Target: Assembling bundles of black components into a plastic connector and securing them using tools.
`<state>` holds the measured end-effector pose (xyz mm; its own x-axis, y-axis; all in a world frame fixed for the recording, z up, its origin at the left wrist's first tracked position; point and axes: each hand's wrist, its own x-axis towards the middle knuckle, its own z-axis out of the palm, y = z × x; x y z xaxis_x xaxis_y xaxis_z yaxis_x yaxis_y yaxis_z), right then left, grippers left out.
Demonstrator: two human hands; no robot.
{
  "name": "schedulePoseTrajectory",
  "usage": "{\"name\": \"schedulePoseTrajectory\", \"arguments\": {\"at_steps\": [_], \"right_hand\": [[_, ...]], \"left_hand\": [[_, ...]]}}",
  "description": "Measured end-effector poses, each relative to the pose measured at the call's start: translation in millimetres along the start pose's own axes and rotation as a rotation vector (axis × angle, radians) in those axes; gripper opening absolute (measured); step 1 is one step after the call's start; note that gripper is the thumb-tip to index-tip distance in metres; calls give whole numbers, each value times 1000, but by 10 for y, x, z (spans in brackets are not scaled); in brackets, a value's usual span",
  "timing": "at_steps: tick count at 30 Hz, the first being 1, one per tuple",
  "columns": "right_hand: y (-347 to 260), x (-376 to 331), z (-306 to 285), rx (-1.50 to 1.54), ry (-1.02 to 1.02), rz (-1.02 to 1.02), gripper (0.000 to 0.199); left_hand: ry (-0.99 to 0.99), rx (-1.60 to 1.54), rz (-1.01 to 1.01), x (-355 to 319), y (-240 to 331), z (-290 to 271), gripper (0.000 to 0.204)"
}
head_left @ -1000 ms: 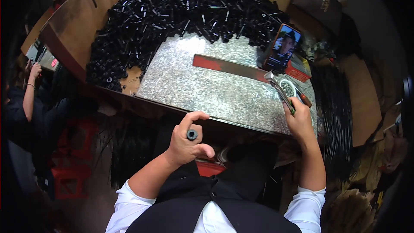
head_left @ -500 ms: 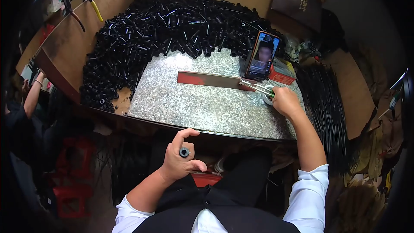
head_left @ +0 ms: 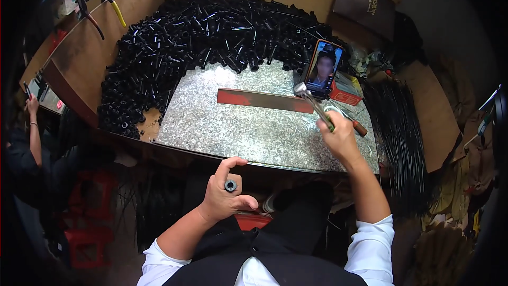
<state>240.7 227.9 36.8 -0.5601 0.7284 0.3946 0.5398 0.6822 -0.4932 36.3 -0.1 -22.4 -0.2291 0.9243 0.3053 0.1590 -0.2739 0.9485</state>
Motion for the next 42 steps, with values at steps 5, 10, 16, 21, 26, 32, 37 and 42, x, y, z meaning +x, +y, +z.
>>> {"name": "schedulePoseTrajectory", "arguments": {"at_steps": [5, 10, 16, 21, 26, 32, 37, 42], "right_hand": [[-796, -524, 363, 560, -166, -145, 9], [-1088, -745, 622, 728, -203, -336, 21], [-1153, -768, 665, 773, -233, -332, 21], [-1173, -828, 698, 843, -251, -224, 16], [-1190, -832, 727, 872, -247, -173, 11], [-1193, -742, 713, 727, -230, -359, 12], [-1204, -794, 734, 794, -246, -233, 10], [-1203, -822, 743, 860, -322, -126, 7]], "left_hand": [[7, 34, 30, 24, 2, 72, 88], [25, 20, 75, 11, -6, 79, 88], [20, -86, 0, -32, -30, 53, 91], [22, -139, -61, -38, 82, 41, 94], [21, -70, -41, -40, 77, 31, 96], [38, -77, 19, -40, -65, 33, 90], [2, 26, -7, -21, 71, -3, 101], [18, -39, 69, -34, -5, 11, 91]]}}
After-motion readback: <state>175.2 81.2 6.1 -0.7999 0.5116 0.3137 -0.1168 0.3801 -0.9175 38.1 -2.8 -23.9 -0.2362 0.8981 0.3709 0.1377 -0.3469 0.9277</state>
